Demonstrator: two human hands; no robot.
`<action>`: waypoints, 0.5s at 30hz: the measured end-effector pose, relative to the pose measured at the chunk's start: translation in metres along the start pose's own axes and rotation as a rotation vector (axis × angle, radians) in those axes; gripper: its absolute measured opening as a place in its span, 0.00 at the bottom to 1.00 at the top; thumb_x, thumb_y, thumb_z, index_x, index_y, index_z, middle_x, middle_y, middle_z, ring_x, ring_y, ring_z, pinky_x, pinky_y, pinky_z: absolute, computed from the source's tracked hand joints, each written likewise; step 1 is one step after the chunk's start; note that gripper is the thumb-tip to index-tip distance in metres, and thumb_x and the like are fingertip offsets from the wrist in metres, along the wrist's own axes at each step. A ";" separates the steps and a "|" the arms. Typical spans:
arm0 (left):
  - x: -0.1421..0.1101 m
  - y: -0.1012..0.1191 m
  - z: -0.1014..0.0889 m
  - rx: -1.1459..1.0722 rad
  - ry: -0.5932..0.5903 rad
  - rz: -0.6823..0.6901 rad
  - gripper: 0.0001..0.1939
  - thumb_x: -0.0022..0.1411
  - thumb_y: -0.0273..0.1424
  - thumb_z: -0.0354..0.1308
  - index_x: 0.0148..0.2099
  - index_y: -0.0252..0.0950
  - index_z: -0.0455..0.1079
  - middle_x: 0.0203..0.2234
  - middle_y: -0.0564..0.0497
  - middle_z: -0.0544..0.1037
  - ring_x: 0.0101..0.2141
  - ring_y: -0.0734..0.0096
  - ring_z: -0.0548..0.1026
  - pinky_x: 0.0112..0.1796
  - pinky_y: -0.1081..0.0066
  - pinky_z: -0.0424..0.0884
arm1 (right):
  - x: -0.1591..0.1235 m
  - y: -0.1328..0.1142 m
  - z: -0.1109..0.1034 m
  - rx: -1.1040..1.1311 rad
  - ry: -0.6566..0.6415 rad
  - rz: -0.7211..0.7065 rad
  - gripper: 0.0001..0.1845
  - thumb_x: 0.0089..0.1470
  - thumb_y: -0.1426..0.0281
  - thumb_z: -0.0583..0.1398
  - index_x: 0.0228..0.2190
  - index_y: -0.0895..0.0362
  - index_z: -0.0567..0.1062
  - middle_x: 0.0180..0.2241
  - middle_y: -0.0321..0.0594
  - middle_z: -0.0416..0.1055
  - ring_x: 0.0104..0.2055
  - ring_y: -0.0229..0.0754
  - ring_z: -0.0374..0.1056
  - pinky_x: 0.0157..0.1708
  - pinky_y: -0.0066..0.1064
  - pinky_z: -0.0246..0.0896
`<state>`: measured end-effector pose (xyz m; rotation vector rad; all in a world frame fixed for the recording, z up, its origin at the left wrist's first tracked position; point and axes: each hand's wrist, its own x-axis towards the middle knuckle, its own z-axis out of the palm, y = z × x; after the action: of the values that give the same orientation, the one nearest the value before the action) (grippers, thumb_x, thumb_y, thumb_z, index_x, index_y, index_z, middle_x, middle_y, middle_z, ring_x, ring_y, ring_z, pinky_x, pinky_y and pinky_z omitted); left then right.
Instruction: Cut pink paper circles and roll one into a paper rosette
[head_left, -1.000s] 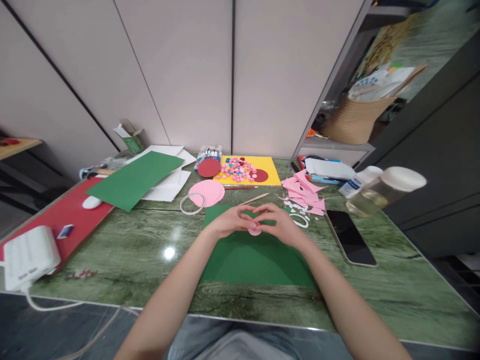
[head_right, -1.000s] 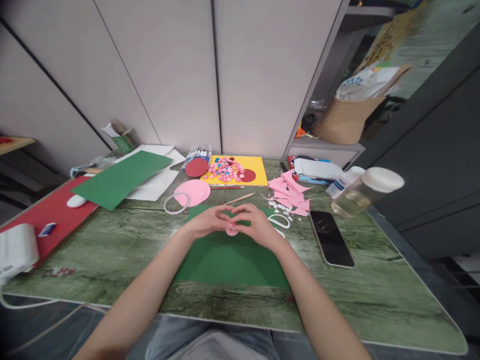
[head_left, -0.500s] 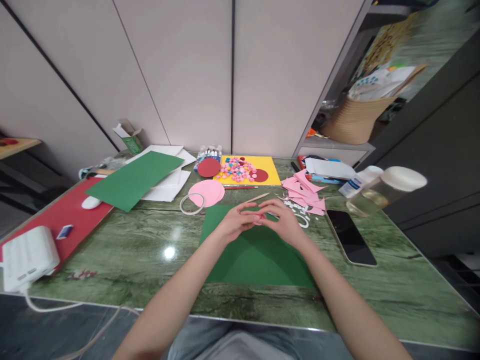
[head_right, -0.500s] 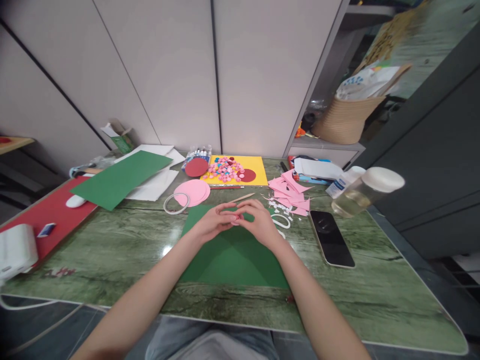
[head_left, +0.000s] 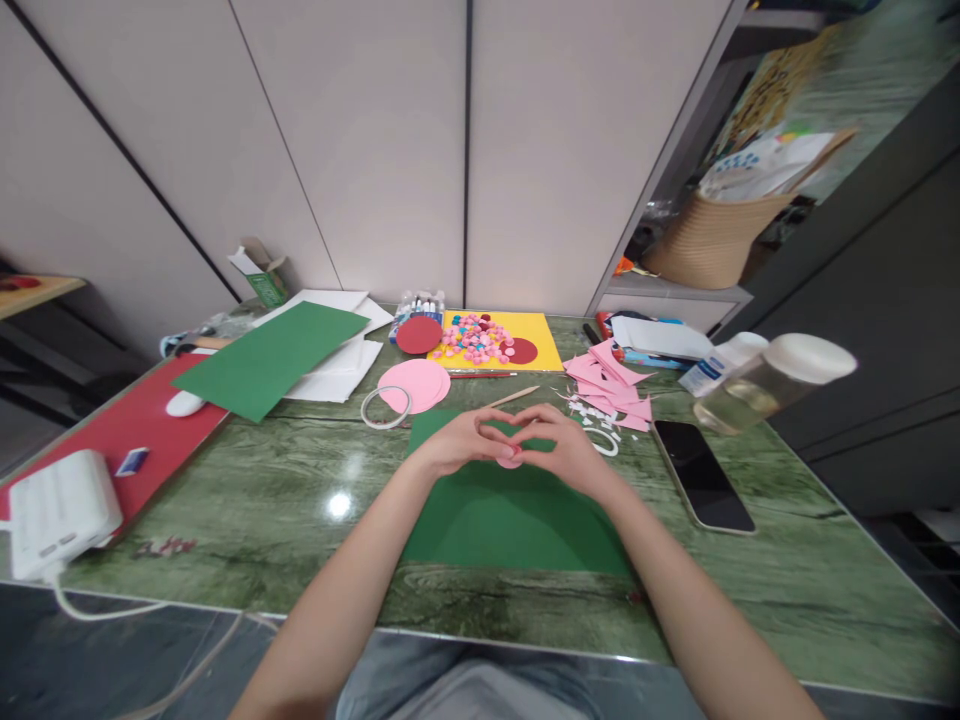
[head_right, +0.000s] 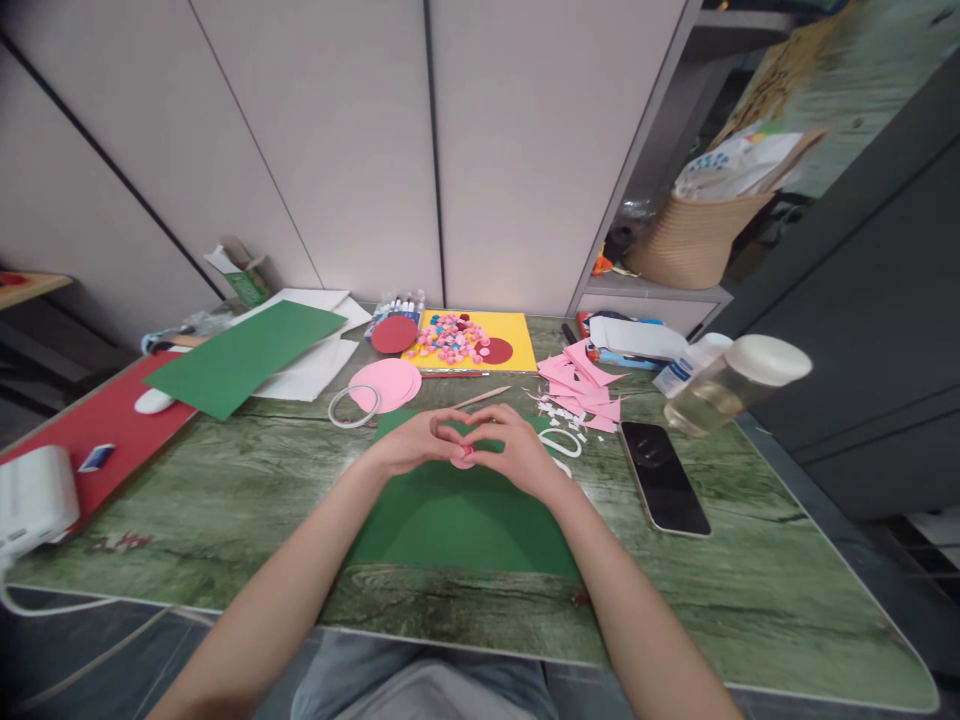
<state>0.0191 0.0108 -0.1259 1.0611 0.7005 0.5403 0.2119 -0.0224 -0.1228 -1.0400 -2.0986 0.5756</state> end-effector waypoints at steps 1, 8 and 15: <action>0.000 0.000 0.000 0.010 -0.002 -0.001 0.29 0.39 0.26 0.68 0.47 0.33 0.66 0.28 0.46 0.79 0.29 0.69 0.77 0.40 0.62 0.70 | 0.000 0.001 0.000 0.002 -0.010 -0.001 0.06 0.48 0.66 0.63 0.31 0.48 0.78 0.40 0.40 0.68 0.45 0.45 0.65 0.45 0.41 0.62; -0.001 -0.001 -0.001 0.045 -0.002 -0.033 0.29 0.38 0.26 0.69 0.46 0.33 0.66 0.27 0.46 0.79 0.29 0.68 0.77 0.39 0.63 0.70 | -0.001 0.005 -0.001 -0.009 -0.085 -0.010 0.06 0.47 0.65 0.63 0.31 0.48 0.78 0.42 0.40 0.67 0.47 0.45 0.64 0.47 0.41 0.60; 0.008 -0.008 0.005 -0.156 0.237 0.003 0.26 0.39 0.27 0.69 0.43 0.34 0.67 0.26 0.50 0.78 0.28 0.72 0.76 0.35 0.69 0.68 | 0.002 0.010 0.003 -0.042 0.079 0.068 0.09 0.52 0.66 0.59 0.37 0.50 0.75 0.40 0.40 0.69 0.45 0.44 0.65 0.47 0.40 0.60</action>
<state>0.0292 0.0105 -0.1333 0.8607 0.8496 0.7193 0.2140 -0.0155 -0.1303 -1.1432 -2.0206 0.5168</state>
